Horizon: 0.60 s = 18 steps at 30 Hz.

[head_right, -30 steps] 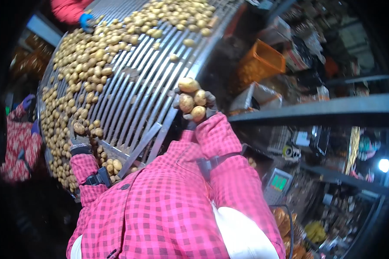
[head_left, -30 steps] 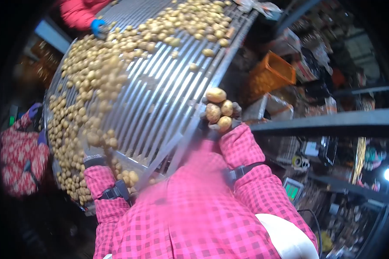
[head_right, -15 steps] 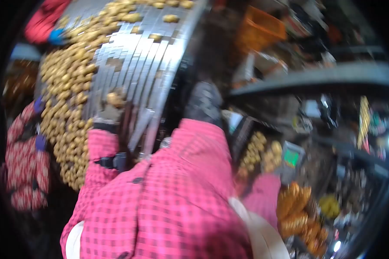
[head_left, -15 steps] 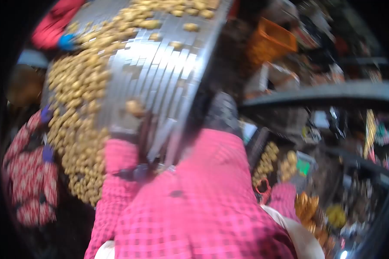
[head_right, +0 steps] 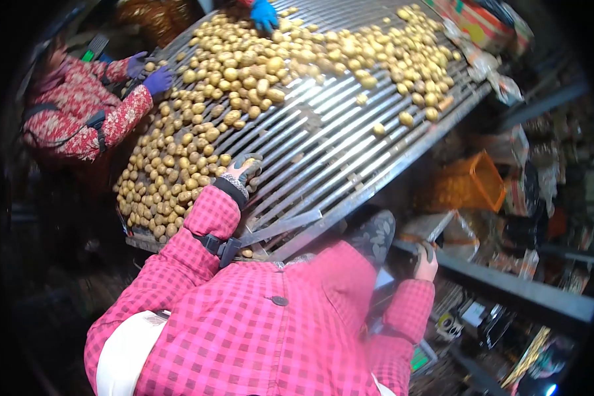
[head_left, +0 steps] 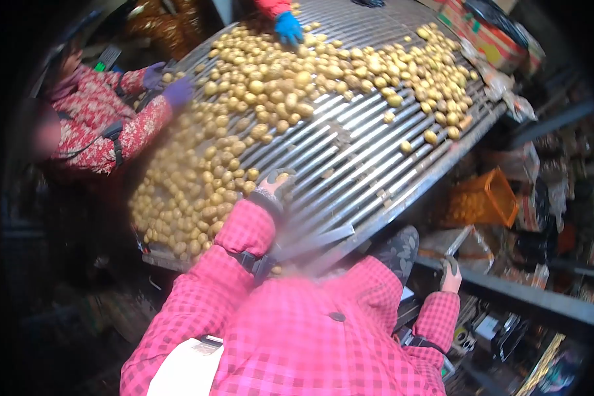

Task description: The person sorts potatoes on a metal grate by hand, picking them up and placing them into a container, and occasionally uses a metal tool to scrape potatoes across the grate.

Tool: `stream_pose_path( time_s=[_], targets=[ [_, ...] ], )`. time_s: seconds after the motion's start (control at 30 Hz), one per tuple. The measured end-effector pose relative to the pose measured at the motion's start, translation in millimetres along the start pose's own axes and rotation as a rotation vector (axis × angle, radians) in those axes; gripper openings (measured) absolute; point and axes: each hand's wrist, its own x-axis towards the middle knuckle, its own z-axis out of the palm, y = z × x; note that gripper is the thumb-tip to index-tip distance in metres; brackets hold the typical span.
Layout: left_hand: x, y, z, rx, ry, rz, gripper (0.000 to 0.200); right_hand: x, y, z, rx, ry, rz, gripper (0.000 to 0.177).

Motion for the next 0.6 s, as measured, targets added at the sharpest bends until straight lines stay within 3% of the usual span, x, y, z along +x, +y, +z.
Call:
stream_pose_path(
  time_s=[0.03, 0.07, 0.13, 0.2, 0.3, 0.33, 0.4, 0.47, 0.53, 0.6],
  targets=[
    [-1, 4, -8, 0.043, 0.011, 0.033, 0.025, 20, -9, 17, 0.029, -0.049, -0.172, 0.027],
    [-3, 9, -19, 0.084, 0.031, 0.06, 0.037, 38, -18, 37, 0.057, -0.108, -0.338, 0.024],
    [-4, 12, -54, -0.309, -0.002, 0.018, 0.042, 14, -85, 92, 0.067, -0.22, -0.292, 0.022],
    [-14, 15, -81, -0.431, 0.159, 0.162, 0.048, 18, -109, 139, 0.087, -0.421, -0.49, 0.024],
    [-59, 33, -138, -0.636, 0.248, 0.194, 0.047, 18, -124, 197, -0.054, -0.53, -0.507, 0.023],
    [-85, 37, -151, -0.666, 0.382, 0.337, 0.045, 17, -125, 210, -0.104, -0.554, -0.493, 0.023],
    [-133, 32, -184, -0.701, 0.663, 0.597, 0.04, 30, -114, 224, -0.278, -0.582, -0.612, 0.022],
    [-162, -52, -314, -0.974, 0.572, 0.59, 0.029, 22, -117, 227, -0.896, -0.363, -0.824, 0.027],
    [-223, -95, -334, -0.898, 1.107, 0.548, 0.027, 18, -123, 228, -0.881, -0.398, -0.769, 0.03],
    [-276, -159, -348, -0.971, 1.385, 0.312, 0.029, 28, -120, 227, -0.955, -0.375, -0.804, 0.031]
  ],
)
